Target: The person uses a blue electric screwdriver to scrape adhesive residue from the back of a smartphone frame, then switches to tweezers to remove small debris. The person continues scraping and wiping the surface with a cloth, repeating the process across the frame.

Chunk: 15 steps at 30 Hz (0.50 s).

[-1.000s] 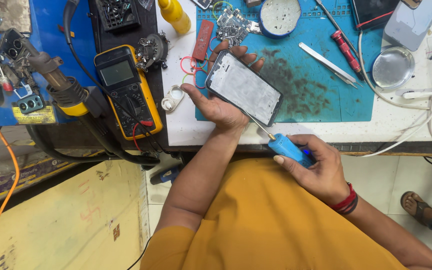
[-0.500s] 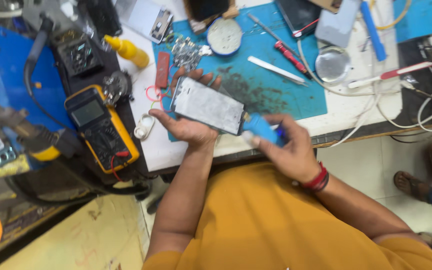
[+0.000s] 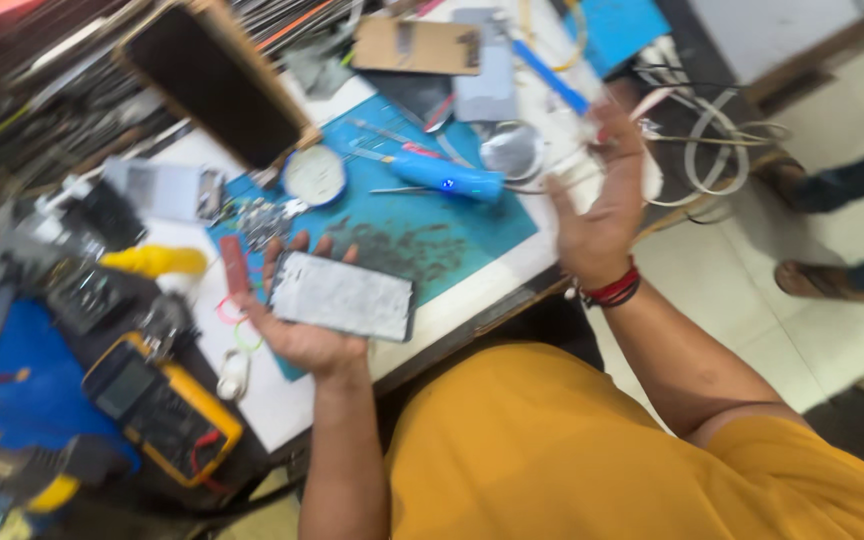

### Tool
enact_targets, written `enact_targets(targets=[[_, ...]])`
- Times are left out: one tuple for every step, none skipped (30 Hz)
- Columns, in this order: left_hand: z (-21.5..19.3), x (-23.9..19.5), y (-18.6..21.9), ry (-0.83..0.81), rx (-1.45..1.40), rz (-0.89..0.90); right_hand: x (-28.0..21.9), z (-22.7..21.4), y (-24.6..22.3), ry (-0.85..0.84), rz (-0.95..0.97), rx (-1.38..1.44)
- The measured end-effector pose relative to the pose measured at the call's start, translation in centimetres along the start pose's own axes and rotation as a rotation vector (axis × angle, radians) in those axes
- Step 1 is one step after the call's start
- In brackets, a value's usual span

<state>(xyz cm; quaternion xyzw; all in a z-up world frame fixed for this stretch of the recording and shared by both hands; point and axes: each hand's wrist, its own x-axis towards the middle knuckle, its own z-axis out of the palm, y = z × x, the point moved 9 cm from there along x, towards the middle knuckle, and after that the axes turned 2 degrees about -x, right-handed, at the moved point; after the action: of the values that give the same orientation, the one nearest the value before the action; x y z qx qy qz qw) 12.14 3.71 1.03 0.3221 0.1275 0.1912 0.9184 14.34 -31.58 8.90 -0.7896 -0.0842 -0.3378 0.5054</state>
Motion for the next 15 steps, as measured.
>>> enact_targets(targets=[[0.1,-0.3,0.4,0.032,0.06,0.011,0.6,-2.9,1.3,0.153,-0.022,0.106],[0.8,-0.4,-0.1,0.012,0.035,-0.037,0.8,-6.3,2.4,0.315,-0.068,0.196],[1.3,-0.6,-0.3,-0.007,0.01,-0.087,1.1,-9.5,3.8,0.422,-0.063,0.304],[1.5,-0.9,-0.3,-0.009,-0.008,-0.125,1.4,-12.3,4.8,0.517,-0.061,0.424],[1.9,-1.3,-1.1,-0.023,-0.065,-0.235,1.6,-14.1,4.9,0.537,-0.079,0.446],[2.3,-1.6,-2.0,-0.031,-0.12,-0.335,2.4,-15.3,5.0,0.551,-0.097,0.478],[2.7,-2.0,-2.9,-0.038,-0.174,-0.435,3.1,-15.9,4.4,0.535,-0.125,0.474],[2.7,-2.8,-3.5,-0.039,-0.147,-0.477,3.5,-14.6,3.7,0.448,-0.063,0.352],[2.8,-3.4,-4.3,-0.04,-0.119,-0.518,3.6,-13.4,2.4,0.379,-0.022,0.21],[3.0,-4.0,-5.1,-0.036,-0.091,-0.553,3.2,-11.2,1.0,0.275,0.013,0.099],[3.2,-4.9,-5.9,-0.035,-0.088,-0.602,2.6,-7.7,-0.5,0.067,0.027,0.045],[3.4,-5.8,-6.7,-0.033,-0.084,-0.652,0.9,-3.6,-2.7,-0.169,0.005,0.03],[3.5,-6.6,-7.5,-0.031,-0.08,-0.701,-1.5,0.4,-5.1,-0.417,-0.049,0.032],[3.4,-7.4,-8.1,0.003,-0.113,-0.735,-3.4,3.4,-7.2,-0.589,-0.141,0.01],[3.3,-8.1,-8.6,0.038,-0.147,-0.768,-5.4,6.0,-9.0,-0.737,-0.241,-0.023]])
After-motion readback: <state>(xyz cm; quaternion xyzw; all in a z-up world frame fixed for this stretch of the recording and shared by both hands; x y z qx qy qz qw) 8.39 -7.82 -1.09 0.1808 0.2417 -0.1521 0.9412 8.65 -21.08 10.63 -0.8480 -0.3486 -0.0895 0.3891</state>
